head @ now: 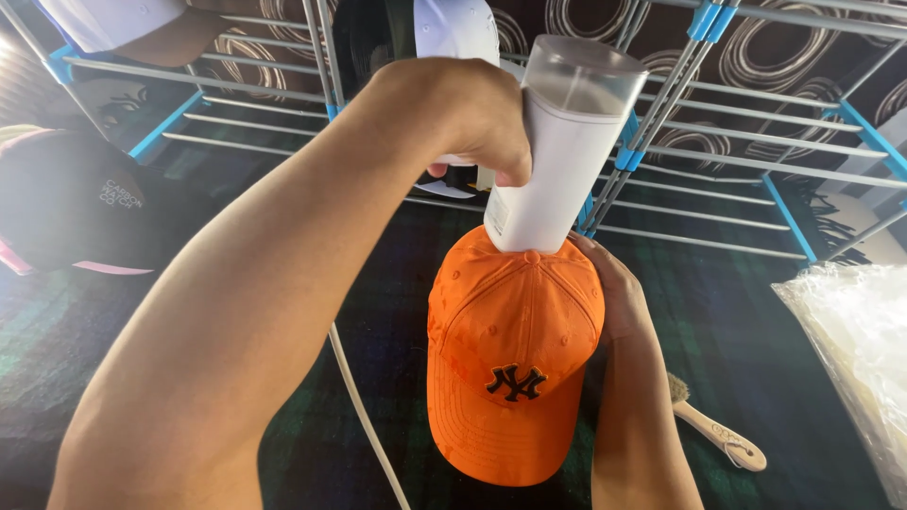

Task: Using a handheld steamer and a brush to treat an orange baseball cap, followed by applying a small white label.

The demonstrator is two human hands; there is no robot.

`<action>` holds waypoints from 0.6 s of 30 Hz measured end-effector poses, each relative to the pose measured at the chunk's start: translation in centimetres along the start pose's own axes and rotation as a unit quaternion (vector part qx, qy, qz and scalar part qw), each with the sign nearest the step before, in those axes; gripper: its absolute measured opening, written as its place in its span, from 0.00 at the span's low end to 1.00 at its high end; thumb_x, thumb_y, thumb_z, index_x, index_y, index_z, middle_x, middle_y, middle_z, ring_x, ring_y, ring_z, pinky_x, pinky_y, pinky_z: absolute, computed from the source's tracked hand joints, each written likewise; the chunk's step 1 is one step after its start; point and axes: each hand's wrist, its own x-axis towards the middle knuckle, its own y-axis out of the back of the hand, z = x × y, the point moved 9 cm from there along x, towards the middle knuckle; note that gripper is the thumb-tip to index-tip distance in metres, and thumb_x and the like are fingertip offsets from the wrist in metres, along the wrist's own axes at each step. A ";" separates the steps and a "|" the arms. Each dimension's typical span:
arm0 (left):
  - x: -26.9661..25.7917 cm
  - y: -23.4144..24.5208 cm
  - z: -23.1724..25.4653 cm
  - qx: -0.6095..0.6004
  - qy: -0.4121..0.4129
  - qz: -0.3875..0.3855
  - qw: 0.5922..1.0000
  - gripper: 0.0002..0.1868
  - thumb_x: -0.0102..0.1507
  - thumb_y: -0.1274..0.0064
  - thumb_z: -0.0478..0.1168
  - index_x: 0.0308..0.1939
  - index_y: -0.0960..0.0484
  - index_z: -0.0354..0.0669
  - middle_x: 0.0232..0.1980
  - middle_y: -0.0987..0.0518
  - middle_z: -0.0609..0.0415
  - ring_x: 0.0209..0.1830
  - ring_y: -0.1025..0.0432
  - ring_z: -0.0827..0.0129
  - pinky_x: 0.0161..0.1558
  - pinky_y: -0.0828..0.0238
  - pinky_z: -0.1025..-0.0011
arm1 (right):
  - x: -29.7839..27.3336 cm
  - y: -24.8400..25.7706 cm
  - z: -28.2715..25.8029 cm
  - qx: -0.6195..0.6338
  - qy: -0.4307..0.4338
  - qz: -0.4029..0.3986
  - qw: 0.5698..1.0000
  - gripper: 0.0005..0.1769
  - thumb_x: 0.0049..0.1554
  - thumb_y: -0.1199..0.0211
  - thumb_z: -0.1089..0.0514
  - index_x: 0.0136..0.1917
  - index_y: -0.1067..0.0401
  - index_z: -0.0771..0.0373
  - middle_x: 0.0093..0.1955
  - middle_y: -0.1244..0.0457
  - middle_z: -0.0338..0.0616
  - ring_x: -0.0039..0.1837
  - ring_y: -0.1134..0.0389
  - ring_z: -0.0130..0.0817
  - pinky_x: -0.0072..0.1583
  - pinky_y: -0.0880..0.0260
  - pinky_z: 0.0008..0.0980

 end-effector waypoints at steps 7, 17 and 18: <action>5.4 -0.3 -1.0 0.007 0.000 -0.004 1.000 0.29 0.60 0.45 0.44 0.65 0.27 0.43 0.60 0.24 0.47 0.39 0.23 0.60 0.41 0.26 0.62 | 1.1 0.3 0.6 0.007 0.046 -0.001 0.999 0.24 0.58 0.43 0.49 0.63 0.27 0.65 0.57 0.30 0.56 0.58 0.28 0.46 0.60 0.28 0.44; 11.3 -4.0 -7.8 -0.090 0.095 -0.102 0.986 0.16 0.56 0.42 0.49 0.41 0.20 0.41 0.34 0.23 0.53 0.30 0.29 0.66 0.37 0.31 0.67 | 3.9 1.8 1.8 0.017 0.111 -0.001 0.994 0.24 0.61 0.44 0.52 0.66 0.29 0.68 0.58 0.32 0.58 0.59 0.29 0.47 0.60 0.27 0.45; 11.8 -4.9 -8.5 -0.114 0.091 -0.117 0.982 0.16 0.58 0.42 0.47 0.42 0.19 0.40 0.34 0.22 0.53 0.29 0.30 0.67 0.36 0.32 0.68 | 3.2 1.8 1.6 0.019 0.117 -0.002 0.993 0.24 0.61 0.44 0.52 0.66 0.29 0.68 0.58 0.32 0.58 0.59 0.29 0.48 0.60 0.27 0.45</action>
